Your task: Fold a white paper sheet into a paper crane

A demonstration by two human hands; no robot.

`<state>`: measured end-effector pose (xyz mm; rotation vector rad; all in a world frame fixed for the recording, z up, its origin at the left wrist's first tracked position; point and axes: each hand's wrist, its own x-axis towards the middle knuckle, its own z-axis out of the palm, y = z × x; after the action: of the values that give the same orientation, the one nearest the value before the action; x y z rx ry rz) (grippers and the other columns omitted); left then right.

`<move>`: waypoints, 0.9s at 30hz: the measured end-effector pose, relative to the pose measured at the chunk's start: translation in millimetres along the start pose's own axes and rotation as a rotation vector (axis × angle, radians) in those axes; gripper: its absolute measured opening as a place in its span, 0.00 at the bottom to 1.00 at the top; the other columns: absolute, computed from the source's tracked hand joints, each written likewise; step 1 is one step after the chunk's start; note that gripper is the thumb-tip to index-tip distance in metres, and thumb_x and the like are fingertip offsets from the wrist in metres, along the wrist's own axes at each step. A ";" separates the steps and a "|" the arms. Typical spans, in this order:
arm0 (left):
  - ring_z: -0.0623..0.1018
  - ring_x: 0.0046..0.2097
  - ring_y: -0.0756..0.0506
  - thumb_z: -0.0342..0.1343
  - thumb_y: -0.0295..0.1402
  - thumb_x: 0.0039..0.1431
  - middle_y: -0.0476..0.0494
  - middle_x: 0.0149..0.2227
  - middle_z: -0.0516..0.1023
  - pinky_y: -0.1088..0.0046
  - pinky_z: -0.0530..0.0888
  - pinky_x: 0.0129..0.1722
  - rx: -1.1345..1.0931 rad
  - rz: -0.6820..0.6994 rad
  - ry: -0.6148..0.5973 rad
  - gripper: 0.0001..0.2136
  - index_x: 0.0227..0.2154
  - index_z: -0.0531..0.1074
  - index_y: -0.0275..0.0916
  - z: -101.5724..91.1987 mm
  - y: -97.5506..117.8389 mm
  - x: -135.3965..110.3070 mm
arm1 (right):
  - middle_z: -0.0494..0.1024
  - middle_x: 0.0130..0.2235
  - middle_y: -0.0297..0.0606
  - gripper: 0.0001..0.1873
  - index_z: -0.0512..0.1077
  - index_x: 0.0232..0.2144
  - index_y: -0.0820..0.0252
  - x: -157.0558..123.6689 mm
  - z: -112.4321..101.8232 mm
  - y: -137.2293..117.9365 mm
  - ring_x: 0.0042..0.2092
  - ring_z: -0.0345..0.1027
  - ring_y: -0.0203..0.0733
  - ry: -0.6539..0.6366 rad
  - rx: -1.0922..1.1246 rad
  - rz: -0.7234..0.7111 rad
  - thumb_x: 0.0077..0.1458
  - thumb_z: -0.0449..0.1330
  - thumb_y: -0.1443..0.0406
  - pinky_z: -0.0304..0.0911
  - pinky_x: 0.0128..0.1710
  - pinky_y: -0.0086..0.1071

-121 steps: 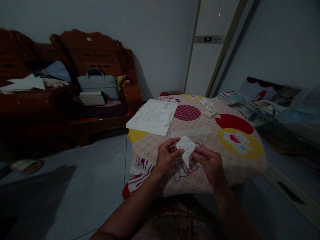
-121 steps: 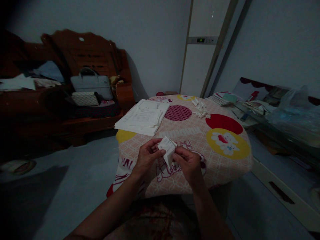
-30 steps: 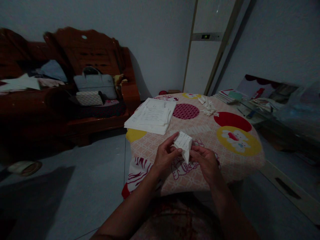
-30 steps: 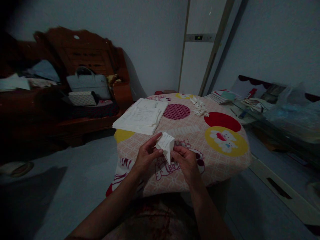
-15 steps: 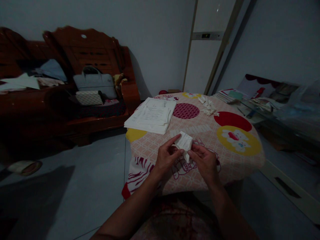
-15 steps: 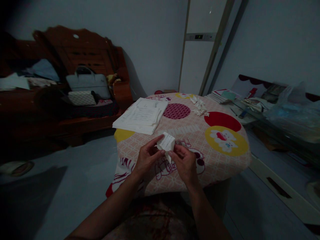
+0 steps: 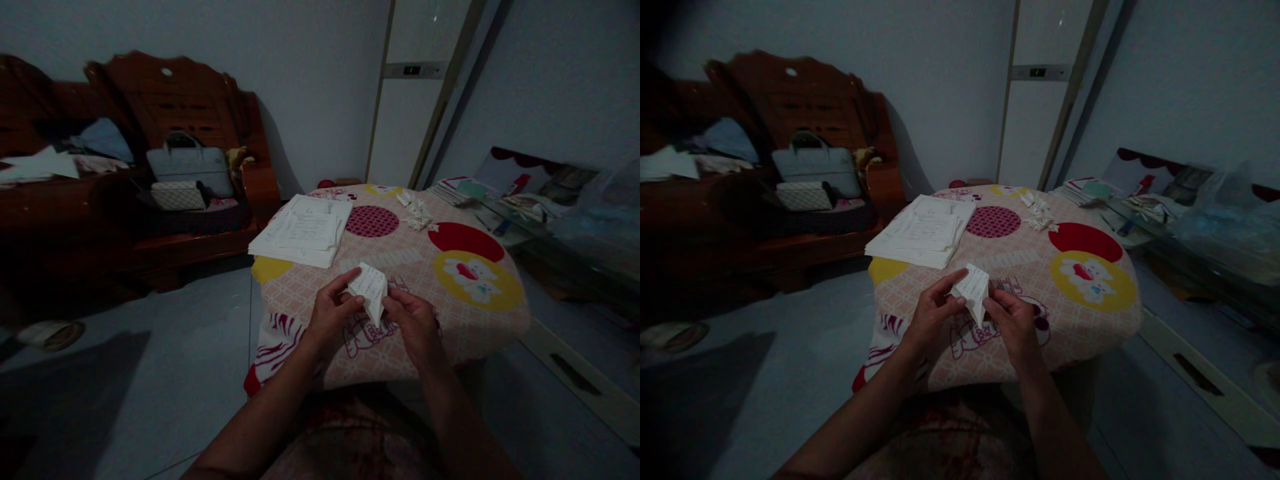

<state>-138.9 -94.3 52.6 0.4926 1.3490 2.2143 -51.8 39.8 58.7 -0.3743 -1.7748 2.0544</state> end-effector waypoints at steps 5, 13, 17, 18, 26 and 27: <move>0.79 0.38 0.46 0.68 0.33 0.46 0.39 0.44 0.79 0.69 0.78 0.39 -0.023 0.003 -0.044 0.33 0.58 0.67 0.35 -4.2 0.1 1.8 | 0.82 0.40 0.40 0.19 0.78 0.45 0.57 -0.5 -1.9 4.6 0.37 0.76 0.44 0.015 0.013 -0.006 0.51 0.63 0.57 0.68 0.35 0.34; 0.77 0.50 0.39 0.68 0.33 0.47 0.36 0.54 0.74 0.66 0.77 0.45 -0.043 0.052 -0.156 0.32 0.57 0.68 0.37 -5.0 -0.5 1.5 | 0.83 0.39 0.41 0.20 0.77 0.41 0.58 4.4 1.3 7.8 0.38 0.77 0.46 0.107 0.019 -0.019 0.42 0.68 0.63 0.70 0.36 0.36; 0.78 0.48 0.39 0.68 0.35 0.47 0.36 0.53 0.75 0.66 0.77 0.45 -0.027 0.018 -0.199 0.34 0.59 0.65 0.38 -4.7 0.2 0.1 | 0.83 0.38 0.41 0.20 0.77 0.39 0.58 5.9 3.5 6.3 0.38 0.77 0.47 0.161 0.028 -0.011 0.39 0.69 0.63 0.71 0.38 0.38; 0.78 0.48 0.39 0.68 0.35 0.47 0.36 0.52 0.76 0.66 0.76 0.45 -0.018 0.011 -0.205 0.35 0.60 0.65 0.38 -4.9 0.0 -0.1 | 0.83 0.39 0.41 0.21 0.77 0.39 0.58 6.2 3.6 6.5 0.38 0.77 0.47 0.167 0.025 -0.016 0.39 0.69 0.63 0.71 0.38 0.39; 0.78 0.47 0.41 0.71 0.29 0.41 0.37 0.51 0.76 0.68 0.75 0.44 -0.037 -0.033 -0.229 0.41 0.61 0.62 0.41 -0.9 -11.7 -2.9 | 0.83 0.38 0.43 0.19 0.77 0.36 0.61 8.7 3.0 16.8 0.37 0.77 0.50 0.356 -0.068 -0.011 0.38 0.69 0.61 0.71 0.32 0.36; 0.78 0.46 0.41 0.72 0.28 0.39 0.38 0.49 0.77 0.68 0.76 0.43 -0.057 -0.045 -0.237 0.43 0.62 0.62 0.41 0.5 -13.5 -3.5 | 0.83 0.38 0.43 0.18 0.77 0.36 0.61 8.7 3.4 17.2 0.36 0.77 0.50 0.368 -0.063 -0.007 0.39 0.69 0.61 0.71 0.31 0.35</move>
<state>-132.7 -90.7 40.6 0.6735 1.1595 2.0773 -63.1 38.9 42.8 -0.7138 -1.6130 1.7871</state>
